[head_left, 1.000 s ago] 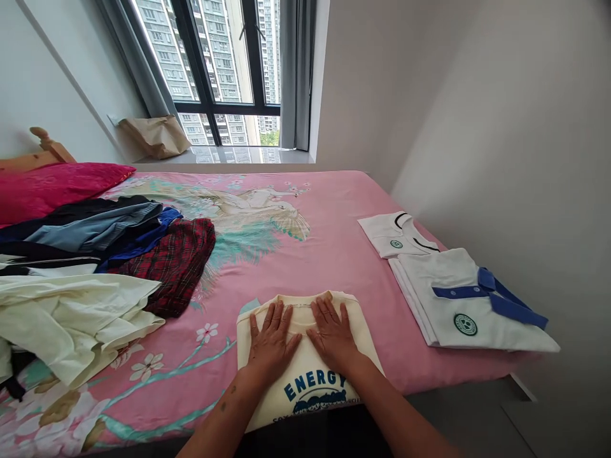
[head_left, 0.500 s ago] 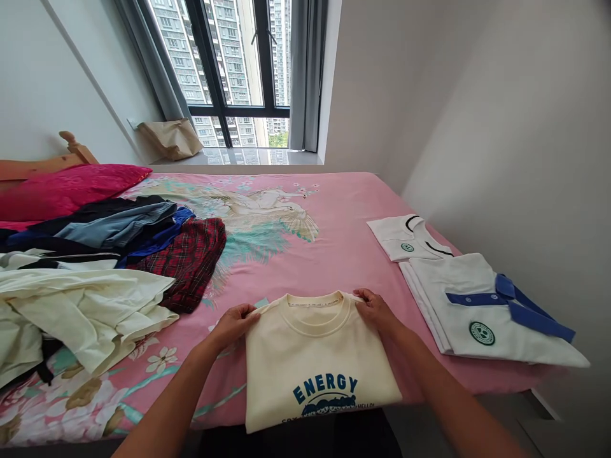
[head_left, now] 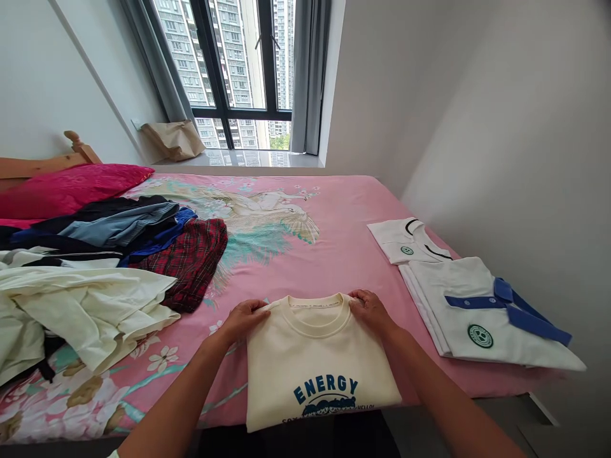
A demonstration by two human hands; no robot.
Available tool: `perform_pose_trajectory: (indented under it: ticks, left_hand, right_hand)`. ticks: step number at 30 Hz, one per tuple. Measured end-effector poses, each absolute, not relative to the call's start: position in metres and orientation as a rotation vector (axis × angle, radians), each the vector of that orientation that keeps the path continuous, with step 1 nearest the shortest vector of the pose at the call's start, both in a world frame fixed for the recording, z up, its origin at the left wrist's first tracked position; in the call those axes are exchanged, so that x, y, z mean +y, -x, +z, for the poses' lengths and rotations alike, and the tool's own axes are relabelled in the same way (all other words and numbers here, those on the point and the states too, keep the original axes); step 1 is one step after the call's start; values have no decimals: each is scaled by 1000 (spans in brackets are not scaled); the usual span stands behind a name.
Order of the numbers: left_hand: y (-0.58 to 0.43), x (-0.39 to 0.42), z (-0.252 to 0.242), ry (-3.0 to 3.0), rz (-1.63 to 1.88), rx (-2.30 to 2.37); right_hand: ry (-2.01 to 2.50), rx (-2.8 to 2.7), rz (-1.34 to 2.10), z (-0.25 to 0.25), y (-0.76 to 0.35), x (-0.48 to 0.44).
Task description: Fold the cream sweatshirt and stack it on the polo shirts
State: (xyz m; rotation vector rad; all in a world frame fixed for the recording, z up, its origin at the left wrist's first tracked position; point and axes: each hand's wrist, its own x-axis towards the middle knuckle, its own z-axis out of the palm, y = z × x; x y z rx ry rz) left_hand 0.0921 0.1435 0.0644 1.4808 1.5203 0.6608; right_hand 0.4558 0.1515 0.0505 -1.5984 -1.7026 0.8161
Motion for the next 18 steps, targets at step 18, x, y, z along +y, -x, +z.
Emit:
perform_pose_trajectory:
  ticks: [18]
  left_hand:
    - [-164, 49, 54, -2751, 500, 1437]
  right_hand:
    - [1585, -2234, 205, 49, -386, 80]
